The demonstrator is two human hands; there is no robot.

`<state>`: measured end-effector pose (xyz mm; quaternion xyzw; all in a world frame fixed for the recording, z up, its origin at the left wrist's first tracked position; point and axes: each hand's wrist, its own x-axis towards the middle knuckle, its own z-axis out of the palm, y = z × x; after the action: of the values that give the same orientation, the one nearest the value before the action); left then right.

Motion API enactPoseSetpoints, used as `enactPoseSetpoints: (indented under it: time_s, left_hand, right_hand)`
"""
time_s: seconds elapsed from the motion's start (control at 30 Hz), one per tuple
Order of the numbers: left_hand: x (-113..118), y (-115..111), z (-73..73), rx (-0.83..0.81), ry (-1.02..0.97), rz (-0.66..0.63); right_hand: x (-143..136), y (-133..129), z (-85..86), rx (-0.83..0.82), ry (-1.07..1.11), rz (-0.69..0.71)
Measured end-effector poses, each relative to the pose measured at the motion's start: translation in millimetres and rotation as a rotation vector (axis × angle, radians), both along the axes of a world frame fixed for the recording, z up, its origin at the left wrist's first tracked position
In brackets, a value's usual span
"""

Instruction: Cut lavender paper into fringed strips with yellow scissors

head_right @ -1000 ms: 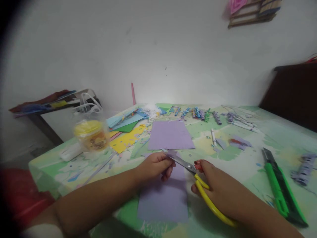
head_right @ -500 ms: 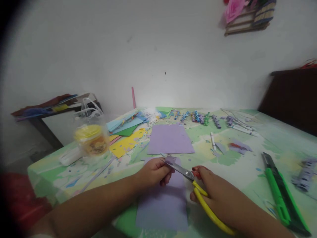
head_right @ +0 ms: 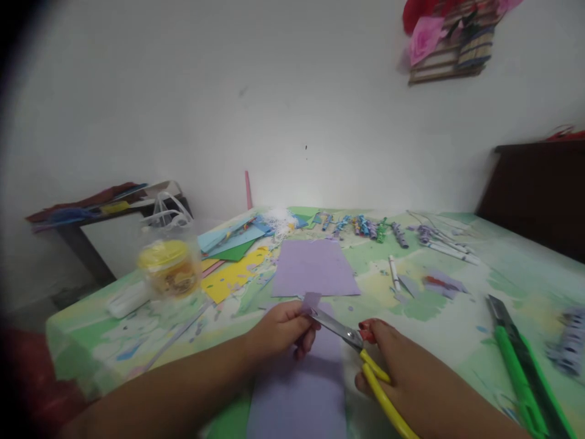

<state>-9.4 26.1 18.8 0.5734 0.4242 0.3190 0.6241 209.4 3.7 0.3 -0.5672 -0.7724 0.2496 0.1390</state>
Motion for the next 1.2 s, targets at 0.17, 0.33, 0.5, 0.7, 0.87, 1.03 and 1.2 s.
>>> enactPoseSetpoints:
  time_s: [0.17, 0.33, 0.5, 0.7, 0.87, 1.03, 1.2]
  left_hand:
    - [2.6, -3.8, 2.9, -0.006, 0.051, -0.02]
    - [2.4, -2.0, 0.3, -0.023, 0.078, -0.052]
    - [1.1, 1.1, -3.6, -0.039, 0.038, -0.06]
    - [0.7, 4.8, -5.1, -0.109, -0.078, -0.073]
    - [0.1, 7.4, -6.4, -0.09, -0.084, -0.048]
    - [-0.7, 7.6, -10.7, -0.048, -0.097, -0.075]
    - [-2.0, 6.0, -8.8, 0.017, -0.156, 0.019]
  right_hand:
    - [0.5, 0.2, -5.3, 0.045, 0.013, 0.001]
    - [-1.6, 3.2, -7.2, 0.04, 0.003, -0.006]
    - [-1.3, 4.6, -7.1, 0.005, 0.005, 0.016]
    - [2.6, 4.8, -9.7, 0.044, 0.015, 0.009]
    - [4.6, 6.3, -8.1, 0.016, -0.02, -0.003]
    - [4.3, 4.9, 0.4, 0.011, 0.005, 0.0]
    - [1.1, 0.9, 9.8, -0.01, 0.003, 0.028]
